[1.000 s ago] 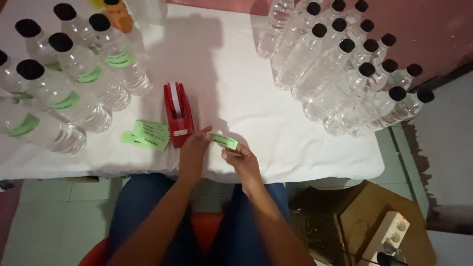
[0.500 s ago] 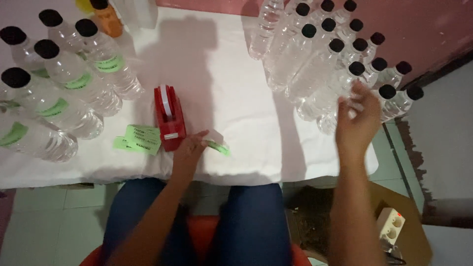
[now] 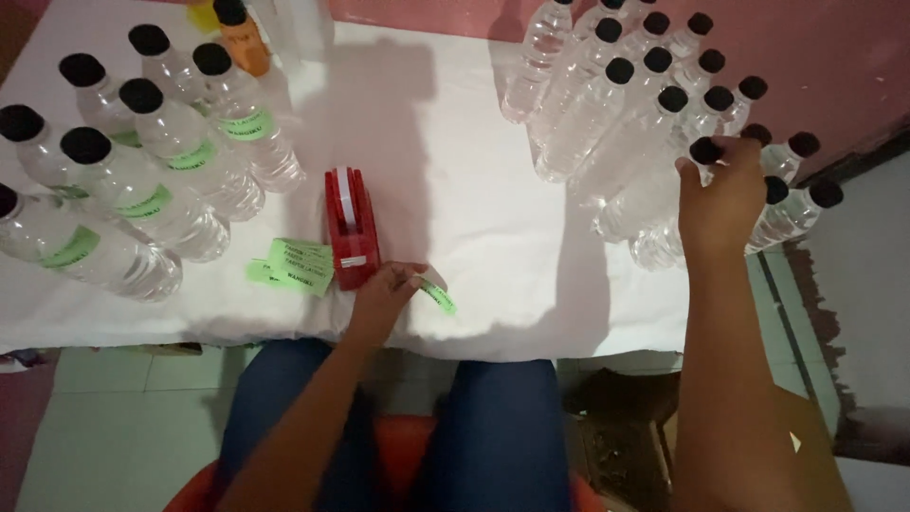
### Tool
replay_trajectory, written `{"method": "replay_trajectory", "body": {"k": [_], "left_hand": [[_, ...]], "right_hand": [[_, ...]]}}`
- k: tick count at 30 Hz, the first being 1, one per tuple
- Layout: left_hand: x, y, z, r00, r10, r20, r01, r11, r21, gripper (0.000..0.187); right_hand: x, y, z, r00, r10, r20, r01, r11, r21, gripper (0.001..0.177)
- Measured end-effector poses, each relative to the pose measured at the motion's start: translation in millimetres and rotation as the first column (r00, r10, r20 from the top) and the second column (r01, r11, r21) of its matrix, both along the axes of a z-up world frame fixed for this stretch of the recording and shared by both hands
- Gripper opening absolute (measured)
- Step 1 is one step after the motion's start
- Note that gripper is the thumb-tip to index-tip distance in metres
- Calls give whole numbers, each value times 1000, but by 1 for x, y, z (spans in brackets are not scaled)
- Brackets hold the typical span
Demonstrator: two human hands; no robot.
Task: Applying green labels to clear plastic bottles filled with liquid.
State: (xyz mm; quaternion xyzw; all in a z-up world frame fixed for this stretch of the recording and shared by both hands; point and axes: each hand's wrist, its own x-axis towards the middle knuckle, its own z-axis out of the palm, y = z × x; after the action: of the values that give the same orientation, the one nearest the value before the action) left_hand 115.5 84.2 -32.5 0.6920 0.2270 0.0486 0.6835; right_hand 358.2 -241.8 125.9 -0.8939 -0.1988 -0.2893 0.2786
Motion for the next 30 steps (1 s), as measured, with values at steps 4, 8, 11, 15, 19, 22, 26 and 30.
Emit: {"method": "replay_trajectory", "body": {"k": [4, 8, 11, 15, 19, 22, 26, 30], "left_hand": [[1, 2, -26, 983, -24, 180, 31, 999, -33, 13], [-3, 2, -17, 982, -28, 186, 26, 1000, 18, 13], [-3, 5, -41, 958, -13, 287, 67, 981, -182, 22], [1, 5, -46, 955, 2, 295, 58, 979, -194, 19], [2, 6, -46, 953, 5, 304, 63, 976, -211, 17], [1, 6, -49, 957, 11, 290, 53, 975, -214, 17], [0, 8, -43, 966, -14, 259, 56, 986, -158, 19], [-4, 10, -49, 971, 6, 241, 23, 993, -117, 20]], "right_hand": [[1, -6, -8, 996, -33, 85, 44, 992, -120, 37], [-26, 9, -2, 990, 26, 135, 9, 967, -254, 33], [-52, 31, 6, 979, 37, 202, 15, 969, -248, 41], [-68, 58, 14, 986, 103, 131, -71, 970, -231, 38], [-107, 104, 32, 970, 240, -41, -241, 970, -27, 36], [-130, 138, 33, 938, 317, -143, -310, 948, 69, 35], [-141, 169, 23, 925, 330, -187, -331, 943, 28, 34], [-153, 182, 34, 919, 312, -239, -311, 949, 42, 35]]}}
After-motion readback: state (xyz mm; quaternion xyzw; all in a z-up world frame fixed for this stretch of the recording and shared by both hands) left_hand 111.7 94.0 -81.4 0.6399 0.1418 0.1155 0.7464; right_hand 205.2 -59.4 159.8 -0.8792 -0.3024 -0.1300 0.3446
